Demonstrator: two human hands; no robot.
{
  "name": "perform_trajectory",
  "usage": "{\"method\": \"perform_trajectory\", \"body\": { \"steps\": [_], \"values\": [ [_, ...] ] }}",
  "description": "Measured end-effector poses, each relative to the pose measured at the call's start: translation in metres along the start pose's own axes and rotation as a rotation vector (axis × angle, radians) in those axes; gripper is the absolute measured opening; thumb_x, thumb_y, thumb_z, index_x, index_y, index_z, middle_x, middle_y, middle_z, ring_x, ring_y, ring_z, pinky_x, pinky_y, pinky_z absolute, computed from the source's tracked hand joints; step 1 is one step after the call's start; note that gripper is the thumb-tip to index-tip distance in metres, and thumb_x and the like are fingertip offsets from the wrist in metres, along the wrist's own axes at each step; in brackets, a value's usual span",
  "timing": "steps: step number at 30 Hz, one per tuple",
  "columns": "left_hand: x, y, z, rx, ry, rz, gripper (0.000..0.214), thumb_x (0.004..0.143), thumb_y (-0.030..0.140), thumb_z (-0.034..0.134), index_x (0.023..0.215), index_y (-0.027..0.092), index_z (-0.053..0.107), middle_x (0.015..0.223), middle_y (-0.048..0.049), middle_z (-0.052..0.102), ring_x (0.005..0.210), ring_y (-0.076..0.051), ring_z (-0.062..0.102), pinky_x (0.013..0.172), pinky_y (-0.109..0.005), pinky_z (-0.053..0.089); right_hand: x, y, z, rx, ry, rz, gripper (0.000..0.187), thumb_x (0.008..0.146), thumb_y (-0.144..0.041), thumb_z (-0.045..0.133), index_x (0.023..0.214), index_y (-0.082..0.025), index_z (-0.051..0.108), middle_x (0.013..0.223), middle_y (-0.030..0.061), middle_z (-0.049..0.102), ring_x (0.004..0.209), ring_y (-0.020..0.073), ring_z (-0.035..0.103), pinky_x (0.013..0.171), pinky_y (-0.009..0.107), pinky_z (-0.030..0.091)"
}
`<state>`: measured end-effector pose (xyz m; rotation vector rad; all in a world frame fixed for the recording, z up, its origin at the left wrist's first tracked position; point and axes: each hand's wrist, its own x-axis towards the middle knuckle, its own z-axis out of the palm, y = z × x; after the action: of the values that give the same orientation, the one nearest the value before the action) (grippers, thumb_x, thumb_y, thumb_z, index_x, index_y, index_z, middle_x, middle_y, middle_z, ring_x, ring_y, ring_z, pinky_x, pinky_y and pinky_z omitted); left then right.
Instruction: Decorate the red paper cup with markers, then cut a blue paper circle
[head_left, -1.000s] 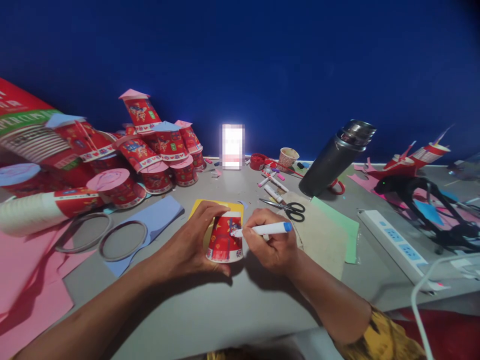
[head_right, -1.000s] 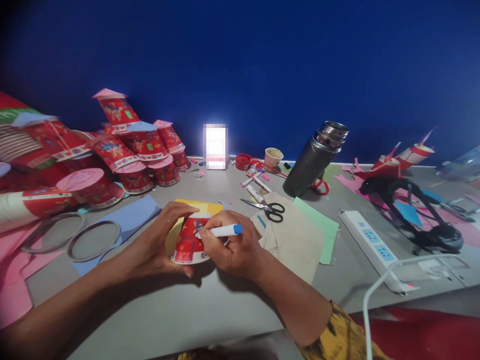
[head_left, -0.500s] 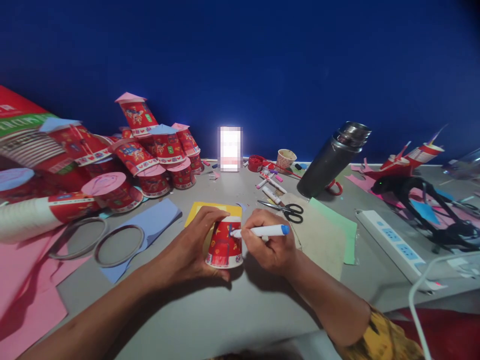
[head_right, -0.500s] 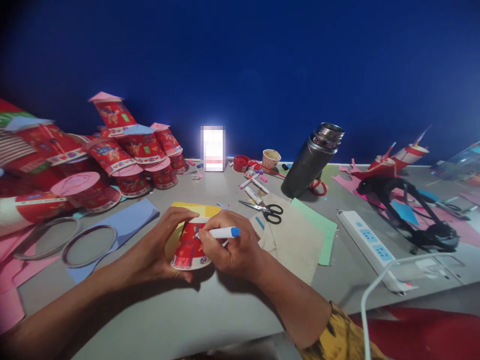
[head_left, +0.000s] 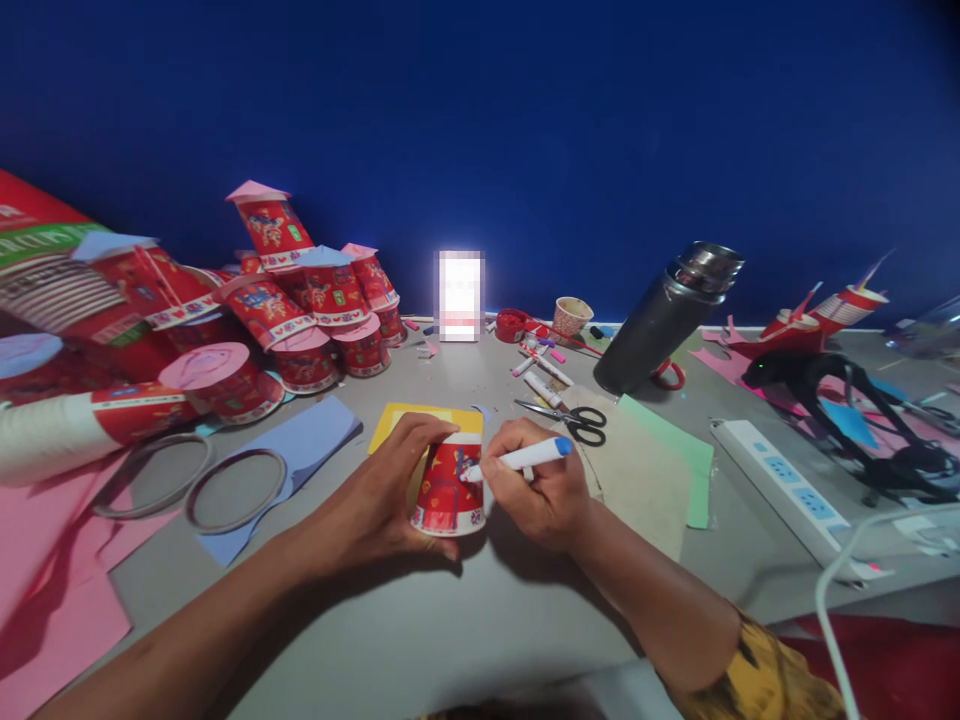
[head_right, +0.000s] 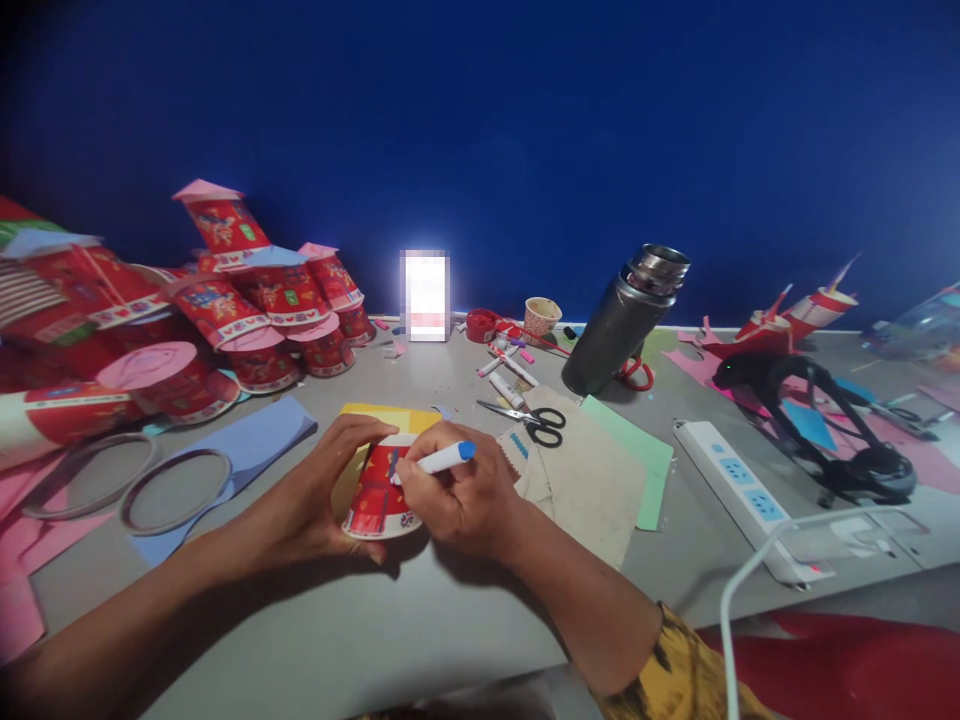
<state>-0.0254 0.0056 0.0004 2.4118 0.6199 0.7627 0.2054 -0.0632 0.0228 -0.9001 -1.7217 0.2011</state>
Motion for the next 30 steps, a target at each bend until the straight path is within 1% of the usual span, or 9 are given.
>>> {"method": "perform_trajectory", "body": {
  "steps": [1, 3, 6, 13, 17, 21, 24, 26, 30],
  "values": [
    [0.000, 0.000, 0.001, 0.001, 0.009, -0.002, 0.106, 0.066, 0.061, 0.102, 0.150, 0.034, 0.044, 0.142, -0.0083, 0.059, 0.128, -0.033, 0.066, 0.111, -0.047, 0.057, 0.000, 0.000, 0.000, 0.001, 0.012, 0.019, 0.011, 0.098, -0.017, 0.063, 0.089, -0.023, 0.063, 0.073, -0.0025, 0.066, 0.058, 0.0128, 0.059, 0.058, 0.026, 0.048],
    [0.000, -0.002, 0.002, -0.001, 0.033, 0.014, 0.107, 0.065, 0.061, 0.102, 0.151, 0.034, 0.044, 0.141, -0.0085, 0.059, 0.127, -0.033, 0.066, 0.110, -0.048, 0.057, 0.000, 0.000, 0.000, -0.006, 0.091, 0.052, 0.011, 0.099, -0.018, 0.063, 0.090, -0.023, 0.064, 0.075, -0.0018, 0.067, 0.060, 0.0129, 0.060, 0.059, 0.026, 0.049],
    [0.001, -0.005, 0.003, -0.019, 0.048, 0.041, 0.110, 0.062, 0.063, 0.102, 0.150, 0.035, 0.044, 0.140, -0.0086, 0.059, 0.126, -0.035, 0.066, 0.109, -0.050, 0.057, 0.001, 0.001, 0.000, -0.027, 0.178, 0.046, 0.009, 0.099, -0.017, 0.063, 0.092, -0.023, 0.066, 0.077, -0.0008, 0.069, 0.063, 0.0135, 0.062, 0.061, 0.026, 0.051],
    [0.001, -0.010, 0.007, -0.056, 0.034, 0.029, 0.110, 0.062, 0.066, 0.101, 0.151, 0.035, 0.044, 0.140, -0.0089, 0.059, 0.126, -0.035, 0.065, 0.110, -0.053, 0.057, 0.004, 0.002, 0.002, -0.102, 0.125, -0.048, 0.010, 0.099, -0.016, 0.062, 0.092, -0.023, 0.065, 0.075, -0.0008, 0.070, 0.063, 0.0146, 0.064, 0.064, 0.028, 0.055],
    [-0.001, -0.012, 0.010, -0.082, 0.053, 0.013, 0.110, 0.060, 0.063, 0.103, 0.150, 0.034, 0.048, 0.139, -0.0093, 0.060, 0.128, -0.036, 0.064, 0.112, -0.055, 0.055, 0.006, 0.001, 0.001, -0.142, 0.134, -0.084, 0.010, 0.099, -0.016, 0.062, 0.092, -0.023, 0.064, 0.074, -0.0012, 0.068, 0.062, 0.0143, 0.063, 0.062, 0.027, 0.053],
    [-0.002, -0.013, 0.012, -0.127, 0.091, -0.008, 0.107, 0.062, 0.072, 0.099, 0.149, 0.034, 0.050, 0.140, -0.0092, 0.061, 0.129, -0.037, 0.063, 0.114, -0.057, 0.054, 0.005, 0.001, -0.001, -0.148, 0.147, -0.034, 0.013, 0.099, -0.016, 0.061, 0.088, -0.023, 0.063, 0.073, -0.0017, 0.067, 0.059, 0.0129, 0.059, 0.058, 0.026, 0.049],
    [-0.002, -0.011, 0.011, -0.163, 0.111, -0.050, 0.107, 0.059, 0.080, 0.095, 0.146, 0.034, 0.052, 0.139, -0.0097, 0.061, 0.130, -0.039, 0.063, 0.115, -0.060, 0.053, 0.005, 0.002, -0.002, -0.150, 0.159, 0.008, 0.014, 0.099, -0.018, 0.061, 0.085, -0.023, 0.063, 0.072, -0.0022, 0.067, 0.058, 0.0126, 0.058, 0.057, 0.025, 0.047],
    [-0.002, -0.009, 0.011, -0.191, 0.106, -0.079, 0.108, 0.058, 0.082, 0.095, 0.145, 0.033, 0.054, 0.139, -0.0104, 0.061, 0.132, -0.040, 0.063, 0.116, -0.061, 0.053, 0.005, 0.002, -0.003, -0.151, 0.162, 0.017, 0.015, 0.098, -0.019, 0.061, 0.085, -0.023, 0.063, 0.071, -0.0024, 0.066, 0.057, 0.0126, 0.058, 0.057, 0.025, 0.046],
    [-0.001, -0.005, 0.010, -0.223, 0.095, -0.091, 0.106, 0.060, 0.080, 0.095, 0.146, 0.033, 0.053, 0.140, -0.0103, 0.061, 0.132, -0.038, 0.064, 0.116, -0.058, 0.054, 0.005, 0.002, -0.003, -0.150, 0.174, 0.020, 0.016, 0.099, -0.020, 0.061, 0.084, -0.023, 0.062, 0.070, -0.0024, 0.066, 0.057, 0.0122, 0.058, 0.056, 0.025, 0.047]
  ]
}}
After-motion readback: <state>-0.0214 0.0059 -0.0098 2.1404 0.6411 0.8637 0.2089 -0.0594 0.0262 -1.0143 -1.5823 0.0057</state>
